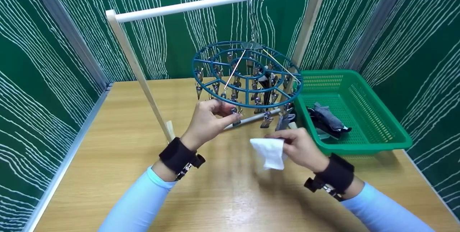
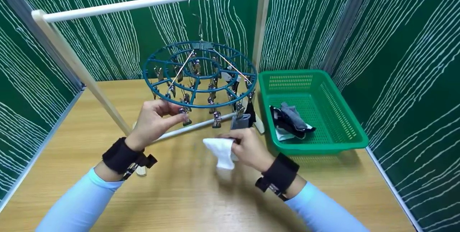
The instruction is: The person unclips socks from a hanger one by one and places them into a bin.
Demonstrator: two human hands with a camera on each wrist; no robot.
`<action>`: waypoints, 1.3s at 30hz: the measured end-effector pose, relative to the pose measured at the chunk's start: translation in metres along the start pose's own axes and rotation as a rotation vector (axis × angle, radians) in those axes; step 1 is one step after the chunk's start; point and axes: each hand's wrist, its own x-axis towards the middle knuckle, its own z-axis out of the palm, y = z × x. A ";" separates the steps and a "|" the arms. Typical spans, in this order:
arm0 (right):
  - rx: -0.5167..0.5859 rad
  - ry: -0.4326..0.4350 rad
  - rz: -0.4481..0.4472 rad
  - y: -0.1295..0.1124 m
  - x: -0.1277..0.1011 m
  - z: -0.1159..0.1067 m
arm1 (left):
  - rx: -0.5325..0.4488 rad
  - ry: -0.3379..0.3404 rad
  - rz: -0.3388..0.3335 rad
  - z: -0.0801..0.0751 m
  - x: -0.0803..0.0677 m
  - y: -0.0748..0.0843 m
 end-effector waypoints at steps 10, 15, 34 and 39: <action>0.007 0.074 -0.003 -0.009 -0.002 -0.042 | -0.002 0.002 0.007 0.001 0.000 -0.003; -0.031 0.143 0.000 -0.016 -0.001 -0.062 | 0.005 0.018 0.034 0.001 0.000 -0.003; -0.179 0.334 0.110 -0.007 0.020 -0.149 | 0.006 0.006 0.025 0.001 -0.002 -0.002; -0.255 0.292 0.229 0.005 0.031 -0.165 | 0.002 0.009 0.024 0.001 -0.003 -0.002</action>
